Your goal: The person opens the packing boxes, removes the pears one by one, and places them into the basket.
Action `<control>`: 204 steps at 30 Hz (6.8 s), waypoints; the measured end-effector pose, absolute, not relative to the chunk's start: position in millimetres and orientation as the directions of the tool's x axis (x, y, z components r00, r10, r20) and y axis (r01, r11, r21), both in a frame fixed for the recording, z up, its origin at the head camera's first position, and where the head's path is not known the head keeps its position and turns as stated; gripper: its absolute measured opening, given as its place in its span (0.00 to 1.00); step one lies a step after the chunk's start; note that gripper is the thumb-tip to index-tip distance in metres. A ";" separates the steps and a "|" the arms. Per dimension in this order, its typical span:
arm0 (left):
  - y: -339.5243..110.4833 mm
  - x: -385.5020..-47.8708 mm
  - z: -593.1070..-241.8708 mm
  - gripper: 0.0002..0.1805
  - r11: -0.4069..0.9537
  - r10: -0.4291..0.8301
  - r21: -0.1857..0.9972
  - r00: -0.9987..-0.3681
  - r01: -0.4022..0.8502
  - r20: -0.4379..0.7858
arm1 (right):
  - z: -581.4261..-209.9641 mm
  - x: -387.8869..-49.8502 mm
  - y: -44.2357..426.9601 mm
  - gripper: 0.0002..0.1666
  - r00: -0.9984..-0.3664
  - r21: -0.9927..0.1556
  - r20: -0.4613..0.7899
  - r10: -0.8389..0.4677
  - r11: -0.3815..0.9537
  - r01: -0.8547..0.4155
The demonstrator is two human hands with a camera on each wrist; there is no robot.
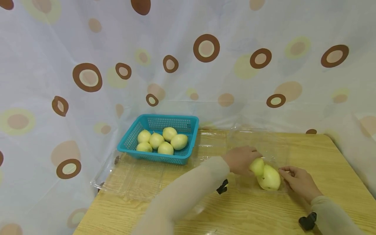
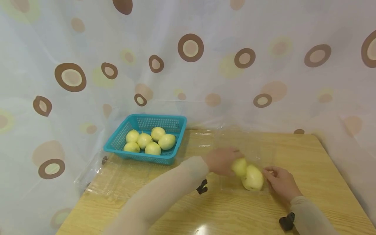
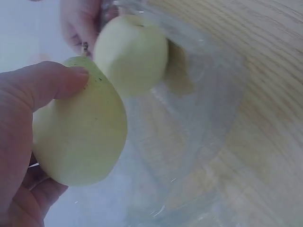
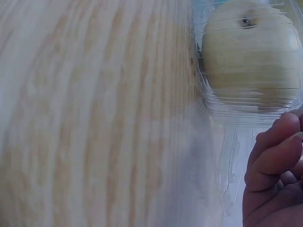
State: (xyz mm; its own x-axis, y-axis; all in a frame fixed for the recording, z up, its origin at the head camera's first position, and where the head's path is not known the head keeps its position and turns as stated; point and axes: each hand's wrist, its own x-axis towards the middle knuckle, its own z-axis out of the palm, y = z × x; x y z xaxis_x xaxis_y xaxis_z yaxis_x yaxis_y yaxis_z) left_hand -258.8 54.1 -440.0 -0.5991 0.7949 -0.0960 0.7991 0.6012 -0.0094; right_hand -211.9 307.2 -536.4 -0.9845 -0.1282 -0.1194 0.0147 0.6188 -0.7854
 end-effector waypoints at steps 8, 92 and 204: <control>26.7 -260.5 -406.8 0.41 0.616 0.787 0.046 -0.617 0.787 0.023 | -538.8 -208.4 310.8 0.41 -0.980 -0.814 -0.157 -0.125 0.578 0.056; -111.7 -268.9 -398.1 0.26 0.824 0.489 0.257 -0.863 0.504 0.127 | -534.7 -196.6 311.0 0.37 -0.979 -0.856 -0.119 -0.164 0.516 0.018; 3.7 -237.5 -424.5 0.37 0.559 0.317 0.804 -0.948 0.204 0.020 | -537.4 -205.9 307.6 0.37 -0.980 -0.870 -0.133 -0.150 0.491 0.043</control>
State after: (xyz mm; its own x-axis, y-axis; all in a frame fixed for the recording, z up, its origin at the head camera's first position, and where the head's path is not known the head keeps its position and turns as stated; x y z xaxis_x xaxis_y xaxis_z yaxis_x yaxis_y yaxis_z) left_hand -237.5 3.7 -424.5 -0.9484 0.3165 0.0202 0.2037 0.5590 0.8037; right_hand -205.9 307.6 -537.4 -0.9798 -0.1496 -0.1330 0.0431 0.4909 -0.8701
